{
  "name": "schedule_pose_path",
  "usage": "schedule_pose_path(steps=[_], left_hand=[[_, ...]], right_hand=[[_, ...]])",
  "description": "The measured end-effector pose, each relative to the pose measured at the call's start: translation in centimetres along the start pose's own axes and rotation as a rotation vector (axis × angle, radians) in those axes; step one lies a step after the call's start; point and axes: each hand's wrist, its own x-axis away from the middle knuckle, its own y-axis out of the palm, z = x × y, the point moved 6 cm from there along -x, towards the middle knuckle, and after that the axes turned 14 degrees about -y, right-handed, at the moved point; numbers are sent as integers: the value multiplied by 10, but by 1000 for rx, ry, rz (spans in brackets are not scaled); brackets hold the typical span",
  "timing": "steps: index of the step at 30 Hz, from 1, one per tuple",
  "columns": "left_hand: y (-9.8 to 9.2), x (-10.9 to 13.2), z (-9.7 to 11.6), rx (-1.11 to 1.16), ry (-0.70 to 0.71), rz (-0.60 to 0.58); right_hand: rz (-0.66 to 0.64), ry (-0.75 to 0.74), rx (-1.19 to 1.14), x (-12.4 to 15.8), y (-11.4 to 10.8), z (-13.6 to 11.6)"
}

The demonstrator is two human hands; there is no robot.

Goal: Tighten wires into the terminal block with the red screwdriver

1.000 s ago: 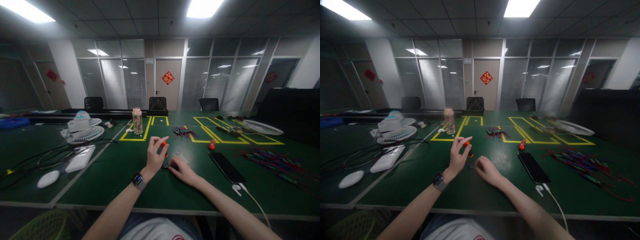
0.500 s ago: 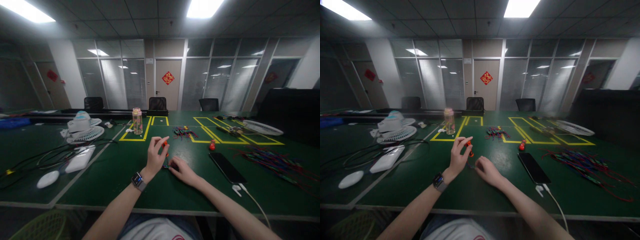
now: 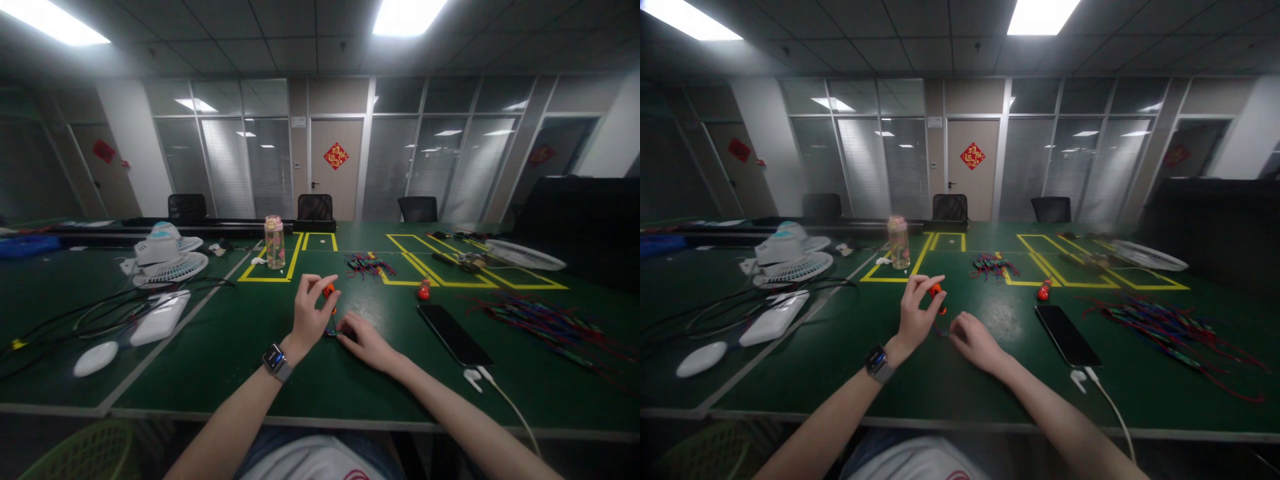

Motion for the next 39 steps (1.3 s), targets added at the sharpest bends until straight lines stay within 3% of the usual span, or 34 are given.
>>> schedule_pose_path(steps=[6, 13, 20, 27, 34, 39], left_hand=[[2, 1, 0, 69, -5, -80], [-2, 0, 1, 7, -6, 27], [1, -1, -1, 70, -42, -73], [-1, -1, -2, 30, -37, 17], [2, -1, -2, 91, -60, -79], [1, -2, -1, 85, -47, -35]], right_hand=[[5, -10, -14, 0, 1, 1], [-5, 2, -1, 0, 1, 2], [-11, 2, 6, -1, 0, 0], [-5, 12, -9, 0, 1, 1], [-5, 5, -9, 0, 0, 1], [-4, 5, -3, 0, 0, 1]])
